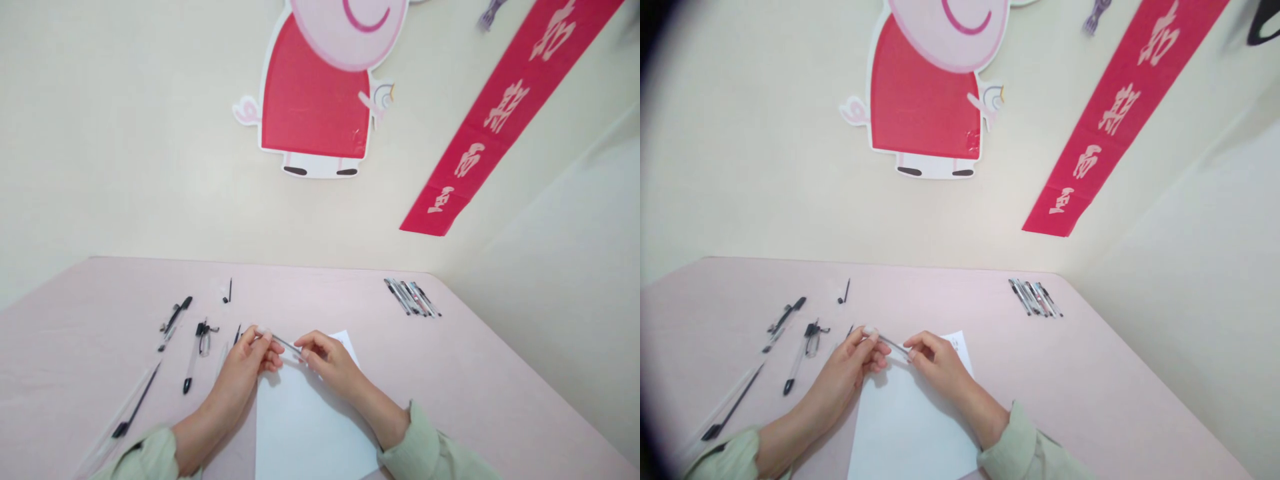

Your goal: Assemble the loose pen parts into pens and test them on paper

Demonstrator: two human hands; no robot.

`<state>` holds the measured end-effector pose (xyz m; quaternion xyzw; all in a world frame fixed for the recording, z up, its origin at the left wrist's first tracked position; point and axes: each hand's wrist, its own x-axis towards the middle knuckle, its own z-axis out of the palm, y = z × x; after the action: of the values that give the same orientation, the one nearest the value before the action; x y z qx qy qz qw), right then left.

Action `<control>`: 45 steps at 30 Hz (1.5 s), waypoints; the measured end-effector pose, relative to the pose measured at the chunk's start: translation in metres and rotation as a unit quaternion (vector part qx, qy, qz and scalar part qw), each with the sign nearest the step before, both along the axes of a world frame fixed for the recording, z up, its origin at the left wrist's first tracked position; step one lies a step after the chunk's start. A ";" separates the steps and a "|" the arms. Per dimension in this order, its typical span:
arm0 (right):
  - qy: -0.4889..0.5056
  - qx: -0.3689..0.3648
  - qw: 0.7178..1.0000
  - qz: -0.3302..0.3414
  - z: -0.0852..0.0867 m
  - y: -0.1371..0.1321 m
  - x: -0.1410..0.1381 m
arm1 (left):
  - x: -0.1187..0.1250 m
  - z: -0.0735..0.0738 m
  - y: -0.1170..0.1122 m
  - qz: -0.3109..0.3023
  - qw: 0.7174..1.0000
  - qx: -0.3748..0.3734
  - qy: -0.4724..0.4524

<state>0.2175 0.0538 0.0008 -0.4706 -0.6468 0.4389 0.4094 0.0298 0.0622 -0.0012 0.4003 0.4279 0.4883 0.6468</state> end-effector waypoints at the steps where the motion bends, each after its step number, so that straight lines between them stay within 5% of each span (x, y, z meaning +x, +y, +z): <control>1: -0.031 0.023 0.999 0.010 0.001 -0.002 0.000 | 0.000 0.000 0.000 0.000 1.000 0.002 0.001; 7: -0.151 0.099 0.983 0.015 0.007 -0.009 0.002 | 0.001 0.002 0.000 -0.022 0.999 0.012 0.037; 12: -0.197 0.145 0.965 -0.095 0.010 0.012 0.050 | 0.004 0.006 -0.003 -0.079 0.992 0.041 0.091; 15: -0.305 0.152 0.910 -0.237 0.018 0.029 0.118 | 0.006 0.007 -0.005 -0.113 0.986 0.058 0.111; 17: -0.427 0.084 0.834 -0.339 0.026 0.036 0.170 | 0.006 0.006 -0.006 -0.134 0.981 0.073 0.121; 20: -0.465 0.032 0.779 -0.418 0.035 0.040 0.232 | 0.005 0.003 -0.008 -0.152 0.974 0.094 0.137; 26: -0.502 -0.053 0.729 -0.463 0.027 0.054 0.274 | 0.005 0.003 -0.010 -0.163 0.967 0.102 0.166; 32: -0.518 -0.077 0.720 -0.455 0.007 0.068 0.277 | 0.003 0.001 -0.009 -0.177 0.963 0.111 0.172; 37: -0.515 -0.055 0.727 -0.452 0.010 0.060 0.272 | 0.003 0.003 -0.010 -0.186 0.957 0.121 0.184; 41: -0.493 -0.007 0.768 -0.409 0.019 0.060 0.250 | 0.006 0.006 -0.012 -0.192 0.951 0.132 0.203; 45: -0.453 0.044 0.838 -0.299 0.020 0.062 0.191 | 0.006 0.005 -0.014 -0.202 0.943 0.151 0.219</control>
<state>0.4084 0.1159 0.0206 -0.7691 -0.6063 0.0033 0.2022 0.0358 0.0484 0.0033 0.6681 0.3907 0.3066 0.5541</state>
